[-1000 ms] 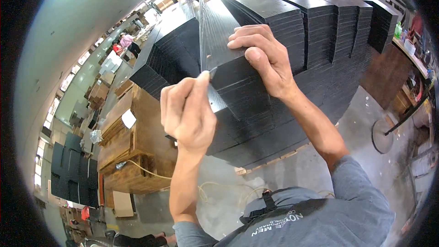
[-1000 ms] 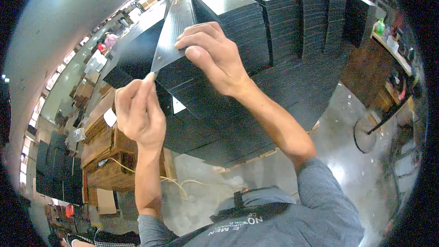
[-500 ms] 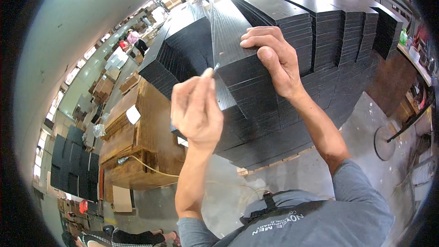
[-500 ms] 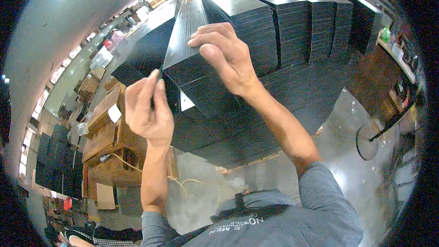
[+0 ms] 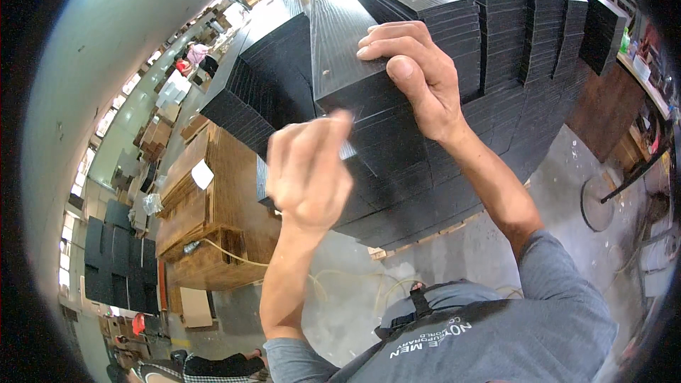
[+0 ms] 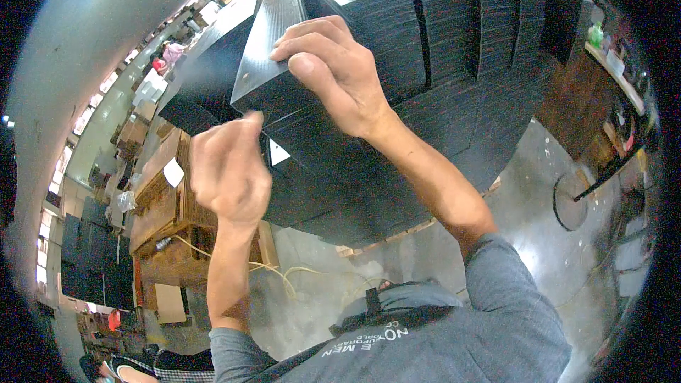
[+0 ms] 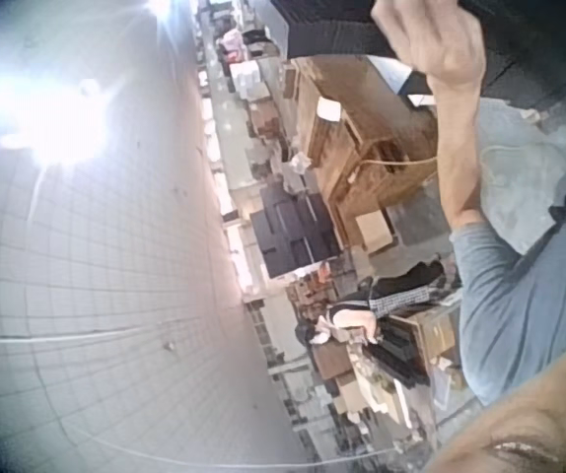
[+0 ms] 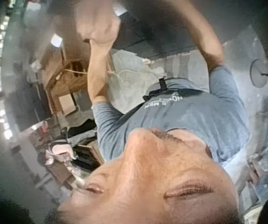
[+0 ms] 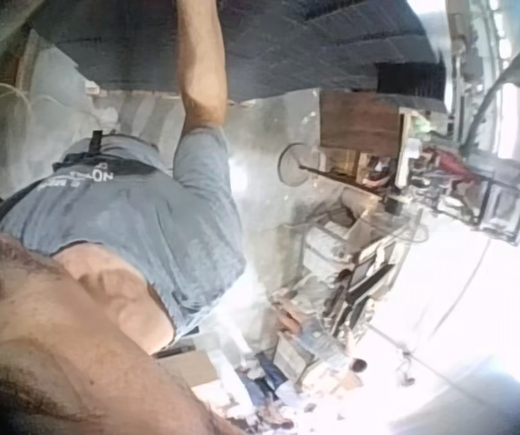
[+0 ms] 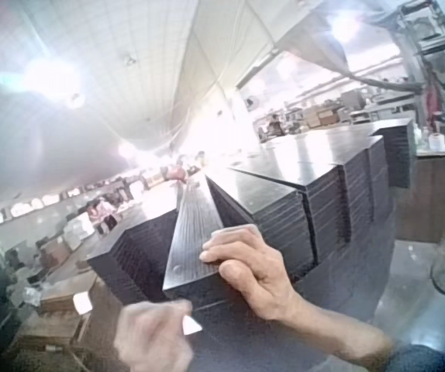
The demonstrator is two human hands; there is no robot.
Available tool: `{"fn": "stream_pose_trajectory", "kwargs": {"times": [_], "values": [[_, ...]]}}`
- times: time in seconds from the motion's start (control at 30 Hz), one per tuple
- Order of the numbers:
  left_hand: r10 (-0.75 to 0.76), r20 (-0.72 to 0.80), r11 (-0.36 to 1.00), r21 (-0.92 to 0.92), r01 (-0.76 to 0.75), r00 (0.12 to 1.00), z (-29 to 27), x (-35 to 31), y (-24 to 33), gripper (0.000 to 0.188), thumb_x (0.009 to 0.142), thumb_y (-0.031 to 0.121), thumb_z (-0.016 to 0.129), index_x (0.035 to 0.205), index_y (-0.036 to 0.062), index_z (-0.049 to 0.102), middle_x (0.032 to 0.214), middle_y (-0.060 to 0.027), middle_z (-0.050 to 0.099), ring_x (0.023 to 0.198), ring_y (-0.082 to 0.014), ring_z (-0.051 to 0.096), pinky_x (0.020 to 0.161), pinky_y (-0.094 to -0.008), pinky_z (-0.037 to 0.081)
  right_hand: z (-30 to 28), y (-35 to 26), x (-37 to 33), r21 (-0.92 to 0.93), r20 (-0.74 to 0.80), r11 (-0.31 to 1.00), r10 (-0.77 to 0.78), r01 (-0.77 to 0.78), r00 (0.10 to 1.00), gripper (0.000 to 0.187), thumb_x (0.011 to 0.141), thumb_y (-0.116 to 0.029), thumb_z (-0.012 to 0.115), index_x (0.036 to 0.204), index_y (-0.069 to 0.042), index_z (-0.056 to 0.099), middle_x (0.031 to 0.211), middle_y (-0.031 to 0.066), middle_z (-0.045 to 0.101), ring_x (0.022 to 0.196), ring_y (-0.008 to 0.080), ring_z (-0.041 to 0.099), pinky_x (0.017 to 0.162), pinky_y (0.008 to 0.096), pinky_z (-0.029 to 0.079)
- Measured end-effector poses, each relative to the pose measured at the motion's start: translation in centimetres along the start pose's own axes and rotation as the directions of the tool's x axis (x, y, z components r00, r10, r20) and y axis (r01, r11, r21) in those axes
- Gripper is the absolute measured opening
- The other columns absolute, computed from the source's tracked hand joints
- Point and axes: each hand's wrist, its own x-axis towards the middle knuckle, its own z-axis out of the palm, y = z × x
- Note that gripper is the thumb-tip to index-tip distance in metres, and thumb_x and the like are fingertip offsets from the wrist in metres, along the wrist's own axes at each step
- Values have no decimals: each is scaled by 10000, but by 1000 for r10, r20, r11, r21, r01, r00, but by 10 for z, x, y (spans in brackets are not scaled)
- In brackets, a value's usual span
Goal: Peeling thin strips of protective tape or masking film from the edges of a stack of black wooden furniture panels.
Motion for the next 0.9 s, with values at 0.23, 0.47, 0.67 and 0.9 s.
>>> {"fn": "stream_pose_trajectory", "kwargs": {"times": [0.23,0.47,0.67,0.9], "values": [[-167,-174,986,-50,161,970,0,-3,-3,416,637,-172,718,1026,-34,764,890,-118,669,725,-268,633,635,-347,515,-1,-1,-4,-9,1,1000,5,-5,1000,364,1046,-284,491,1061,2,716,1112,147,684,1124,268,612,995,396,463],[-136,-132,991,-22,134,982,4,0,3,325,742,-164,754,1035,-22,766,901,-128,676,758,-267,633,663,-362,514,-2,-1,1,-21,8,1000,1,-1,1000,367,1045,-290,484,1054,-5,715,1116,145,694,1133,274,611,998,407,463],[-155,-92,982,-126,143,984,8,-28,6,383,671,-168,773,1017,-5,767,851,-113,654,721,-261,625,616,-338,507,3,0,2,2,-5,1000,-23,23,1000,270,1010,-217,533,1039,-18,713,1090,128,692,1095,281,606,990,392,457],[-191,-141,977,-118,175,971,-19,-26,9,450,607,-156,732,1034,-18,765,854,-109,636,713,-260,599,605,-332,497,0,-11,1,-31,24,999,25,-24,999,266,1012,-206,552,1116,-8,697,1185,145,688,1139,291,607,1020,399,448]]}}
